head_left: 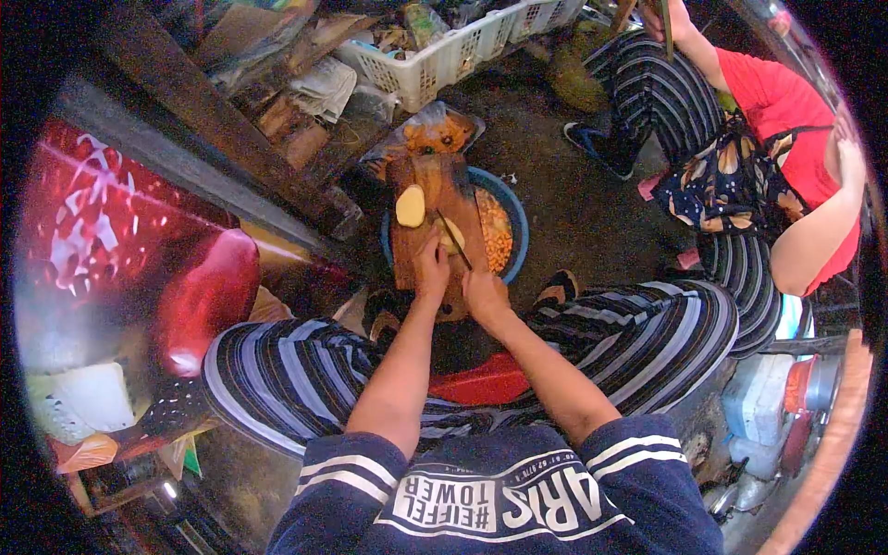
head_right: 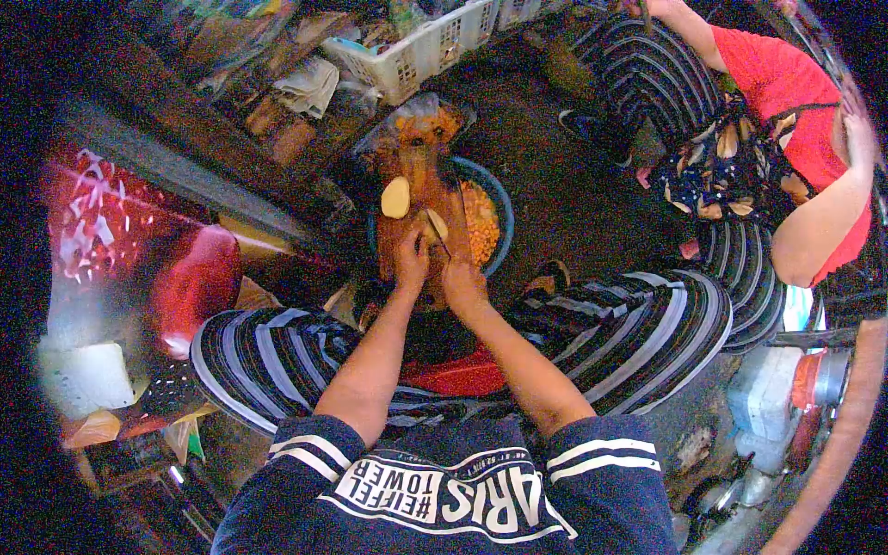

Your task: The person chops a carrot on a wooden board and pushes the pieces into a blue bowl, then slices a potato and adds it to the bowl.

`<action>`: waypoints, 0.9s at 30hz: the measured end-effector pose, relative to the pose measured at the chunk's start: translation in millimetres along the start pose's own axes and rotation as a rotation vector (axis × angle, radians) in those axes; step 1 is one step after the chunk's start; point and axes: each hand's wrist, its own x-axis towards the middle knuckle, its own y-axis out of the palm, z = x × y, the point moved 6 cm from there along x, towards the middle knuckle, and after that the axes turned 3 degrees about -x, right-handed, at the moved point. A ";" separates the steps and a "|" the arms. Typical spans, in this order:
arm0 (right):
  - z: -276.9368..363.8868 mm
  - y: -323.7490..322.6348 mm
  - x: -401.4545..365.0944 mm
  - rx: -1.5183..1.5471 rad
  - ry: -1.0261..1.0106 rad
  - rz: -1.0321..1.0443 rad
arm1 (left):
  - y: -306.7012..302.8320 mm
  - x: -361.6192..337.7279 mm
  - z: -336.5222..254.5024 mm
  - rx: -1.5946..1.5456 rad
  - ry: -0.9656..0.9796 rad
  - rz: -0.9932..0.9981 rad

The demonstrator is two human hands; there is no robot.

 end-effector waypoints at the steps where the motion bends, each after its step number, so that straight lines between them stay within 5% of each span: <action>1: 4.3 -6.9 -1.0 0.001 -0.001 0.002 | -0.7 0.2 -0.9 0.002 -0.001 -0.001; 7: 14.5 -15.3 -1.9 0.032 -0.122 0.067 | -0.8 -1.5 1.7 -0.080 -0.017 -0.102; 10: 14.3 -20.7 -4.9 0.089 -0.137 -0.087 | 1.7 -1.0 8.6 -0.004 -0.053 -0.031; 12: 13.5 -11.0 -3.3 0.009 -0.160 0.017 | -2.1 0.3 -0.2 0.033 0.122 -0.106; 22: 8.5 -11.3 0.9 0.127 -0.024 0.031 | -3.9 8.9 -27.6 0.099 0.219 -0.082; 24: 8.5 -10.2 1.4 0.084 -0.033 0.001 | 1.2 14.8 -19.8 -0.357 0.068 -0.052; 27: 5.5 -5.3 1.7 0.052 -0.043 0.021 | 4.6 18.6 -23.5 -0.126 0.155 0.002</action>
